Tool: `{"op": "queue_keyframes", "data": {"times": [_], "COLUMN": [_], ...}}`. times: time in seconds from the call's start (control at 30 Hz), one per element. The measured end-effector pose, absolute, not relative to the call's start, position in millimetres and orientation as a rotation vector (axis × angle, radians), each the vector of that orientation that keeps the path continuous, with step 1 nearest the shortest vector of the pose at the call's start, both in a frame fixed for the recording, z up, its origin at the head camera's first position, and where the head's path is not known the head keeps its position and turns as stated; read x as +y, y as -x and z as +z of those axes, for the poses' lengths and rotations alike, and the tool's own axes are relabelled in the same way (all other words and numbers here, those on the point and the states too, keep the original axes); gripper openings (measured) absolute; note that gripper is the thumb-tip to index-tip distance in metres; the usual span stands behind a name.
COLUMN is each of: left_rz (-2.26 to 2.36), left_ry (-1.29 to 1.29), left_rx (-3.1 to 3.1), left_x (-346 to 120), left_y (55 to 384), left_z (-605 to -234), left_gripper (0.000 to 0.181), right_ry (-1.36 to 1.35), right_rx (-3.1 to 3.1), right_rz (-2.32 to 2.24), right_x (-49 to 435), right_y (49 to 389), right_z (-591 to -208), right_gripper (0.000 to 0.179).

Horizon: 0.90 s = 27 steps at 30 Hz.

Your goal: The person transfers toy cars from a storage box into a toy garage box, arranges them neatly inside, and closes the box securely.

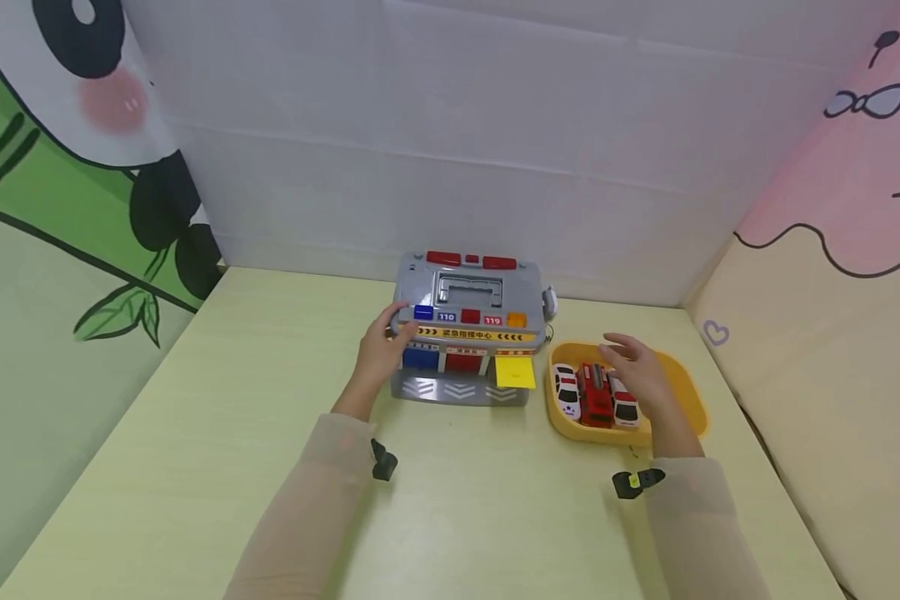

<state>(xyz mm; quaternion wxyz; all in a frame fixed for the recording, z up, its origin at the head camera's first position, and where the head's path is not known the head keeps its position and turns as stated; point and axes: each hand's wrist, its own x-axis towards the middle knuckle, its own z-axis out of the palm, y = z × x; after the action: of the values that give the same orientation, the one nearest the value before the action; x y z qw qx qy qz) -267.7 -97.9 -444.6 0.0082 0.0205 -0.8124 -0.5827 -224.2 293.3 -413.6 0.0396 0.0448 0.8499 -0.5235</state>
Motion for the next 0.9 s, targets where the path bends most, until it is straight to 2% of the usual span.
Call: {"op": "queue_keyframes", "data": {"times": [0.3, 0.9], "left_rz": [-1.823, -1.812], "left_ry": [-0.07, -0.078], "left_rx": [-2.534, -2.545], "left_x": [-98, -97], "left_y": [269, 268], "left_z": [-447, -445], "left_gripper": [0.048, 0.049], "right_ry": [-0.177, -0.164], "right_rx": [2.624, 2.669], "right_rz": [-1.512, -1.372], "right_x": [307, 332], "right_y": [219, 215], "right_z": [-415, -432], "right_gripper": [0.063, 0.058]}}
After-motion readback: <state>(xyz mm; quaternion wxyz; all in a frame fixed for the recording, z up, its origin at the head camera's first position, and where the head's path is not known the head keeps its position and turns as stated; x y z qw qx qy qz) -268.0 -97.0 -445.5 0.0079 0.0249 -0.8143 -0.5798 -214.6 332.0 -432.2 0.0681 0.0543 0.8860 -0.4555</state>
